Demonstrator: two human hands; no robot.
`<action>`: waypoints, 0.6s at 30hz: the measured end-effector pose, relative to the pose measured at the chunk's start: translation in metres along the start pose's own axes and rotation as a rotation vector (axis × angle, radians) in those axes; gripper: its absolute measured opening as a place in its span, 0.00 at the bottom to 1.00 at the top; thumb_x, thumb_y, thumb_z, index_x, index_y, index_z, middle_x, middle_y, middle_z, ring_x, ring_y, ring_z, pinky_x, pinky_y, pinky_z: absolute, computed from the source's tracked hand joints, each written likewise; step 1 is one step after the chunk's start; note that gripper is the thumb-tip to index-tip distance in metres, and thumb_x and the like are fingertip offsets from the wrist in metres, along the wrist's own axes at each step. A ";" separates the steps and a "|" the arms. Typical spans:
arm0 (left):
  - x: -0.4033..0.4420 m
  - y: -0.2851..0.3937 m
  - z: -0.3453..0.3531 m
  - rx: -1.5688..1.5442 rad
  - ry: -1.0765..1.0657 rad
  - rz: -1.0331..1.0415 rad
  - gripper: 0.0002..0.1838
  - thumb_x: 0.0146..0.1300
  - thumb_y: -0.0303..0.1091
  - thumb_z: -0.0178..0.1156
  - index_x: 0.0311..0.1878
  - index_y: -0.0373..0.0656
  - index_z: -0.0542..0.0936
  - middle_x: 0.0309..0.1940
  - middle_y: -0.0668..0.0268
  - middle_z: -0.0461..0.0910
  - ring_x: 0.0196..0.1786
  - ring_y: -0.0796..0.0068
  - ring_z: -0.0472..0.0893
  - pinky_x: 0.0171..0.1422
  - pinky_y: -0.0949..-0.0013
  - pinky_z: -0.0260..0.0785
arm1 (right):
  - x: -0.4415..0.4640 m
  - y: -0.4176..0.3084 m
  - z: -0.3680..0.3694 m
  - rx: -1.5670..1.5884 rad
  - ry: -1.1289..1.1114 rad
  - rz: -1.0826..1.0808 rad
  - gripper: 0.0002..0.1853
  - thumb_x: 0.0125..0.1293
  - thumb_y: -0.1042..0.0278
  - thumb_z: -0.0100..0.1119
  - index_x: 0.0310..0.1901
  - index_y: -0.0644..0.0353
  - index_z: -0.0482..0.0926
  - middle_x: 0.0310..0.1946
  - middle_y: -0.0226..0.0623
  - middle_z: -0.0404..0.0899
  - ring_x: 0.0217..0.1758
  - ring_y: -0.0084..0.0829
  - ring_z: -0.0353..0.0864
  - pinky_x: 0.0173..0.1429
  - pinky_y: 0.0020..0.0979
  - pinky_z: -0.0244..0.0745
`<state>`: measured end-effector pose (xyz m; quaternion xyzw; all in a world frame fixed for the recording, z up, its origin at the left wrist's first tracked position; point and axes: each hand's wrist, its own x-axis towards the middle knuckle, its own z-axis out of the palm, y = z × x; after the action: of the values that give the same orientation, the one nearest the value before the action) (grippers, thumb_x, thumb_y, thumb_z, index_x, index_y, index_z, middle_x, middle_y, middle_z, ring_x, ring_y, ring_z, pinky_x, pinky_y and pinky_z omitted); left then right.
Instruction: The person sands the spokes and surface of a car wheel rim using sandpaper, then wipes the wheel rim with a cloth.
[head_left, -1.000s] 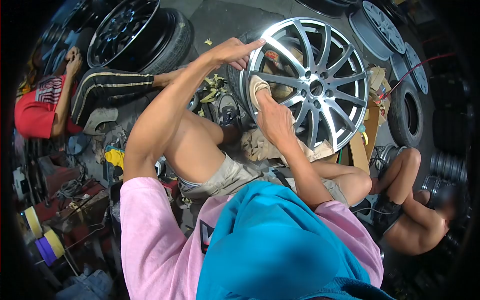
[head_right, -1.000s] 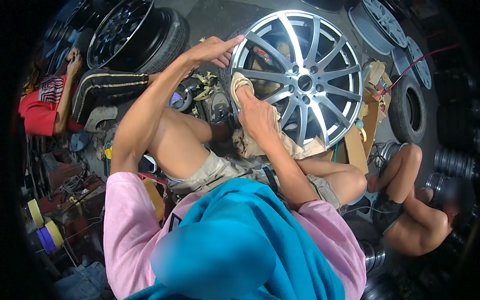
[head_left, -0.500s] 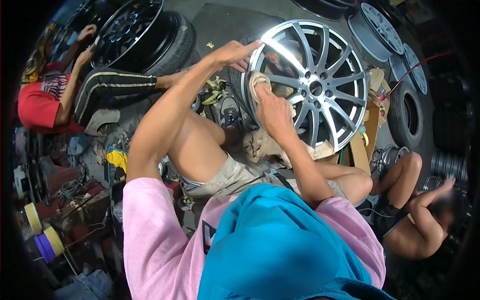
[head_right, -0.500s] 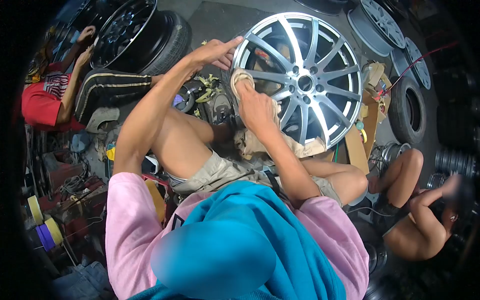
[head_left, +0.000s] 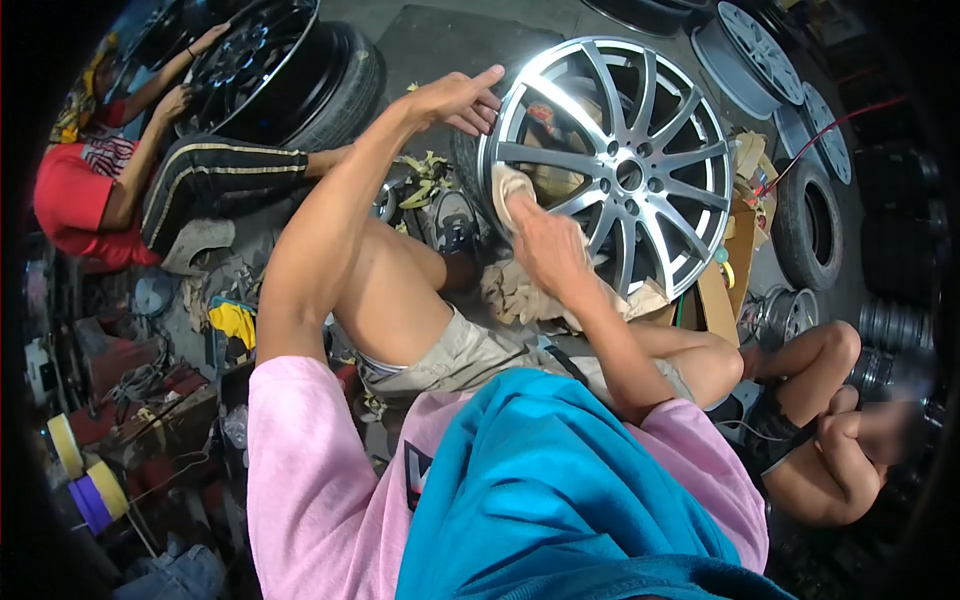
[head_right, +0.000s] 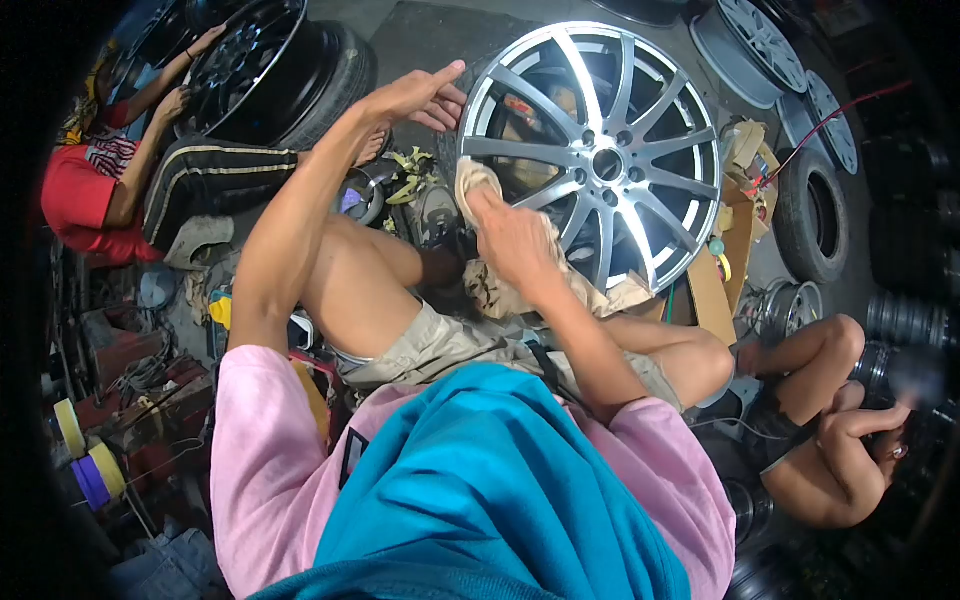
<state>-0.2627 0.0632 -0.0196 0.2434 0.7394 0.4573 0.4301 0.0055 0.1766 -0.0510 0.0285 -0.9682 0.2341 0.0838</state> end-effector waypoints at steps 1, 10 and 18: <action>0.000 -0.001 0.003 -0.007 -0.002 -0.012 0.52 0.74 0.75 0.45 0.64 0.22 0.78 0.50 0.44 0.85 0.50 0.56 0.89 0.57 0.63 0.85 | 0.005 0.004 0.003 -0.030 -0.017 0.012 0.11 0.63 0.77 0.56 0.47 0.58 0.72 0.43 0.45 0.82 0.34 0.57 0.86 0.37 0.54 0.80; 0.003 -0.010 0.003 0.056 0.030 -0.017 0.49 0.74 0.74 0.47 0.61 0.26 0.82 0.46 0.56 0.87 0.47 0.69 0.88 0.59 0.67 0.81 | 0.056 0.019 -0.001 0.270 0.240 -0.011 0.16 0.63 0.77 0.54 0.54 0.64 0.73 0.41 0.62 0.82 0.43 0.68 0.79 0.48 0.61 0.74; -0.008 0.002 0.007 0.025 -0.010 -0.019 0.49 0.75 0.73 0.48 0.64 0.23 0.78 0.48 0.52 0.87 0.49 0.67 0.88 0.58 0.69 0.83 | -0.122 0.003 -0.015 0.340 -0.160 0.167 0.17 0.60 0.79 0.56 0.52 0.61 0.71 0.36 0.62 0.77 0.45 0.70 0.75 0.44 0.59 0.68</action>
<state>-0.2530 0.0610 -0.0158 0.2440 0.7452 0.4426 0.4351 0.1277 0.1888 -0.0604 -0.0198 -0.9172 0.3975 -0.0192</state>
